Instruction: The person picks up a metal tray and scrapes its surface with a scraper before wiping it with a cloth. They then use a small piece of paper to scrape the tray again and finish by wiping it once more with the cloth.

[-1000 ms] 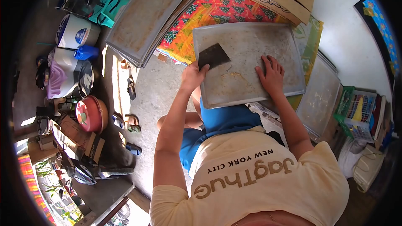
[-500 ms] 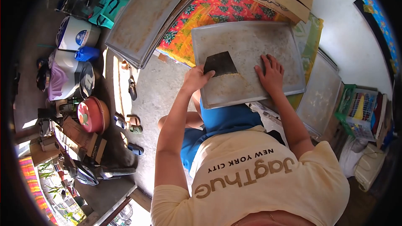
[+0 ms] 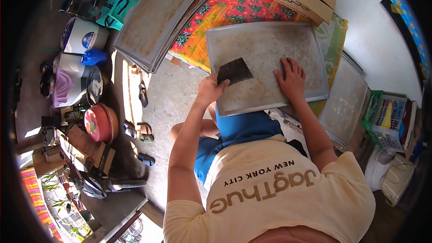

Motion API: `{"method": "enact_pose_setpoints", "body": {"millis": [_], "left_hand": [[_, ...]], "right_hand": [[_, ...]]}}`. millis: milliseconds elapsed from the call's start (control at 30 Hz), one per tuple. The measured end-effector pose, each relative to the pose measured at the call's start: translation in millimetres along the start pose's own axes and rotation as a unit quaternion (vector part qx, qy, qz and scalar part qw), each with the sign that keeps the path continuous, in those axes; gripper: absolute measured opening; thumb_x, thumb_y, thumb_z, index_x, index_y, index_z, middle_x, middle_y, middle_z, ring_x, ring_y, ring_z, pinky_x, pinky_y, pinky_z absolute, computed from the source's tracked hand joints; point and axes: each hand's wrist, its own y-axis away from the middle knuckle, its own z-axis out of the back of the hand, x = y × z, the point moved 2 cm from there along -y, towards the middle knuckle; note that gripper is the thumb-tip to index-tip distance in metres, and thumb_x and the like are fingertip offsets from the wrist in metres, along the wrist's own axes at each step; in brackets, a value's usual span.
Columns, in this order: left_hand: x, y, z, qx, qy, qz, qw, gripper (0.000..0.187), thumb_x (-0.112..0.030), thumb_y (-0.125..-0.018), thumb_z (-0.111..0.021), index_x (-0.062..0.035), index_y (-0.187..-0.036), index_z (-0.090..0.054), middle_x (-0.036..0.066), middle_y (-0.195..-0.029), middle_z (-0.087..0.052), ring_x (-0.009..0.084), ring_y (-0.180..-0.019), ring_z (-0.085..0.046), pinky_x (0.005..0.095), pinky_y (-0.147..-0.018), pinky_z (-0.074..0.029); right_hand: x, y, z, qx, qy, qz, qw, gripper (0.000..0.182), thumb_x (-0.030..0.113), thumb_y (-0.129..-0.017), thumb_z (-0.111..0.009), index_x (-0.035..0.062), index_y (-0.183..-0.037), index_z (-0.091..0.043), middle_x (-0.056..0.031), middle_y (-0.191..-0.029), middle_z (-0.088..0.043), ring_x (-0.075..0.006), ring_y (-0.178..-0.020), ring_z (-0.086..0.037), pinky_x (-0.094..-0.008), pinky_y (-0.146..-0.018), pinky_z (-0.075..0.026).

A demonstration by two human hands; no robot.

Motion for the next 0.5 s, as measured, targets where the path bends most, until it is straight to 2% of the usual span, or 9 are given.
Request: {"method": "enact_pose_setpoints", "body": {"millis": [67,167,267,367,500], "left_hand": [[-1.7,2.4,0.1,0.026,-0.002,-0.019,0.999,0.029,-0.036,-0.087,-0.069,-0.0091,-0.096,-0.07,0.016,-0.084,-0.071,0.0358,-0.087,-0.069,0.0436,-0.075,-0.053],[-0.9,2.2,1.5,0.005,0.023,0.005,1.0,0.029,-0.036,-0.087,-0.069,-0.0086,-0.096,-0.07,0.017,-0.085,-0.071,0.0355,-0.087,-0.069,0.0435,-0.076,-0.053],[-0.1,6.6,1.3,0.009,-0.02,-0.02,1.0,0.029,-0.035,-0.087,-0.069,-0.0082,-0.097,-0.07,0.017,-0.084,-0.071,0.0355,-0.086,-0.069,0.0436,-0.075,-0.053],[7.6,7.4,6.2,0.028,0.018,0.036,0.999,0.031,-0.035,-0.086,-0.07,-0.0077,-0.1,-0.07,0.018,-0.087,-0.071,0.0356,-0.088,-0.068,0.0433,-0.076,-0.053],[12.4,11.0,7.9,0.018,0.043,0.015,0.999,0.032,-0.035,-0.086,-0.07,-0.0076,-0.102,-0.07,0.019,-0.09,-0.071,0.037,-0.089,-0.068,0.0428,-0.078,-0.053]], "right_hand": [[-1.0,1.4,-0.2,0.001,-0.001,-0.002,1.0,0.053,0.046,-0.092,-0.06,0.0166,-0.135,-0.055,-0.01,-0.139,-0.051,-0.0287,-0.131,-0.044,-0.0466,-0.11,-0.027],[-1.5,1.1,-0.4,0.0,0.001,0.0,1.0,0.053,0.047,-0.092,-0.059,0.0167,-0.136,-0.055,-0.0101,-0.139,-0.051,-0.0289,-0.131,-0.044,-0.0467,-0.111,-0.027],[-0.6,1.4,0.9,0.004,0.0,-0.001,1.0,0.053,0.047,-0.093,-0.058,0.017,-0.136,-0.055,-0.0101,-0.139,-0.051,-0.0289,-0.131,-0.044,-0.0468,-0.111,-0.027],[-0.9,1.3,-1.2,0.006,0.009,-0.006,1.0,0.053,0.047,-0.093,-0.059,0.0172,-0.136,-0.055,-0.0099,-0.139,-0.05,-0.0288,-0.132,-0.044,-0.0467,-0.111,-0.027],[-2.5,1.6,-2.0,0.003,0.008,0.001,1.0,0.053,0.048,-0.092,-0.059,0.0172,-0.136,-0.055,-0.0097,-0.139,-0.05,-0.0287,-0.131,-0.044,-0.0465,-0.111,-0.027]]}}
